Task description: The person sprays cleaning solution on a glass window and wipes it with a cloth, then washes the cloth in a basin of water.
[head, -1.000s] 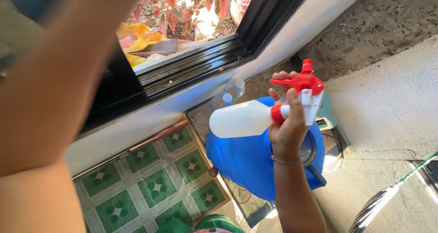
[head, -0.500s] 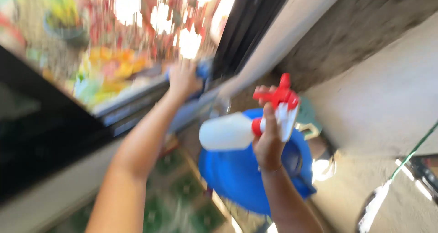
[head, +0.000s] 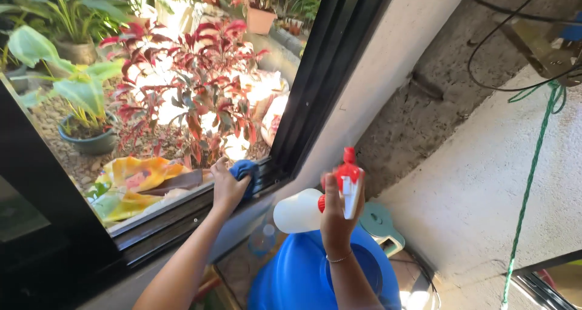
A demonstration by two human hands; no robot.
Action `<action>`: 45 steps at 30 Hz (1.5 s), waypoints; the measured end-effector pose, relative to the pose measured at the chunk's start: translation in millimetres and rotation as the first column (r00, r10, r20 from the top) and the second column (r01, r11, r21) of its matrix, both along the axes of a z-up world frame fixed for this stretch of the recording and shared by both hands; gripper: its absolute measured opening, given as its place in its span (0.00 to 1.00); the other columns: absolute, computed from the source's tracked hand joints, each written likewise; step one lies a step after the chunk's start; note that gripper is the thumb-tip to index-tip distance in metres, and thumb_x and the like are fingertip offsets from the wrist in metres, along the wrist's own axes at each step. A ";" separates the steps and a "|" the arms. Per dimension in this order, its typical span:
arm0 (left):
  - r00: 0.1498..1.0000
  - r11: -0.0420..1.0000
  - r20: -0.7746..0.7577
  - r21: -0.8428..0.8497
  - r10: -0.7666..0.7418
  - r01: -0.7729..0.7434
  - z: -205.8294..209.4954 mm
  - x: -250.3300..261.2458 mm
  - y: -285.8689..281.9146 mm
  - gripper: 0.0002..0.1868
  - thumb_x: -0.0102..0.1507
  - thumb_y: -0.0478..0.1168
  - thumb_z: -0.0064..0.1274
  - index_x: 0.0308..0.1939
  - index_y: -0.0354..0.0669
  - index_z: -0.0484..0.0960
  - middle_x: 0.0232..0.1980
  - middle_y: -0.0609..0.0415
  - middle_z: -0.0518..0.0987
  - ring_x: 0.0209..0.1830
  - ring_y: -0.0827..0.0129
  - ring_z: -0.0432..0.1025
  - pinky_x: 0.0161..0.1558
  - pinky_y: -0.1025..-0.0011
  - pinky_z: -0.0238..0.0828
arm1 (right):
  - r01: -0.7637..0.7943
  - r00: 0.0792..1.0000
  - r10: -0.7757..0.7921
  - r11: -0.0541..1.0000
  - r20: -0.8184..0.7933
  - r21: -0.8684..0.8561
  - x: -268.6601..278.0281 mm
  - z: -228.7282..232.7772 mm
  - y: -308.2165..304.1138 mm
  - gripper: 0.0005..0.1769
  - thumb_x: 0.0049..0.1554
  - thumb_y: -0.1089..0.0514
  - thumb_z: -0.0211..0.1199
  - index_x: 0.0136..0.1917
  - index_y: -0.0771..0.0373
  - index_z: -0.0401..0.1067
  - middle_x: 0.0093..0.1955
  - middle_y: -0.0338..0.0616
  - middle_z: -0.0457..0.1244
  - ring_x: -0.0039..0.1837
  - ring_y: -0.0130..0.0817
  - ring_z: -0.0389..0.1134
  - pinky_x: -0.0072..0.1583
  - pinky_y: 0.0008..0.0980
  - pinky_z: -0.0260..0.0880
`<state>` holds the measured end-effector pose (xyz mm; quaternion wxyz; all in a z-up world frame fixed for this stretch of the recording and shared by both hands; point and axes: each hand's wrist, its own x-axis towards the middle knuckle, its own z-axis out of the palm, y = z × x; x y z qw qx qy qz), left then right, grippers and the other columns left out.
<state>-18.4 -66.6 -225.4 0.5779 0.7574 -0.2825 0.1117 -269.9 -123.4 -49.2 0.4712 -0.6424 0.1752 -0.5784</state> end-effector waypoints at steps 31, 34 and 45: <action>0.994 0.801 -0.053 -0.596 -0.099 0.048 218.3 -27.9 -66.5 0.27 0.64 0.48 0.59 0.57 0.32 0.70 0.54 0.40 0.71 0.55 0.51 0.69 0.59 0.61 0.64 | 0.194 0.950 -0.272 0.898 -0.151 -0.395 53.2 29.0 -20.1 0.28 0.53 0.45 0.74 0.52 0.65 0.65 0.44 0.46 0.66 0.45 0.42 0.69 0.48 0.42 0.70; 0.993 0.808 -0.069 -0.588 -0.100 0.041 215.9 -25.8 -67.1 0.27 0.64 0.48 0.59 0.56 0.32 0.70 0.54 0.40 0.71 0.55 0.51 0.69 0.59 0.61 0.64 | 0.232 0.916 -0.320 0.915 -0.241 -0.330 56.0 22.6 -20.4 0.26 0.51 0.46 0.76 0.48 0.64 0.66 0.40 0.46 0.66 0.41 0.41 0.69 0.46 0.41 0.71; 0.991 0.825 -0.124 -0.565 -0.056 -0.024 188.2 -12.1 -64.9 0.30 0.61 0.46 0.62 0.58 0.32 0.68 0.56 0.40 0.67 0.54 0.54 0.69 0.57 0.61 0.66 | 0.160 0.901 -0.131 0.987 -0.413 0.035 79.0 -5.1 -24.3 0.26 0.49 0.47 0.75 0.49 0.64 0.67 0.39 0.43 0.65 0.37 0.34 0.64 0.40 0.38 0.68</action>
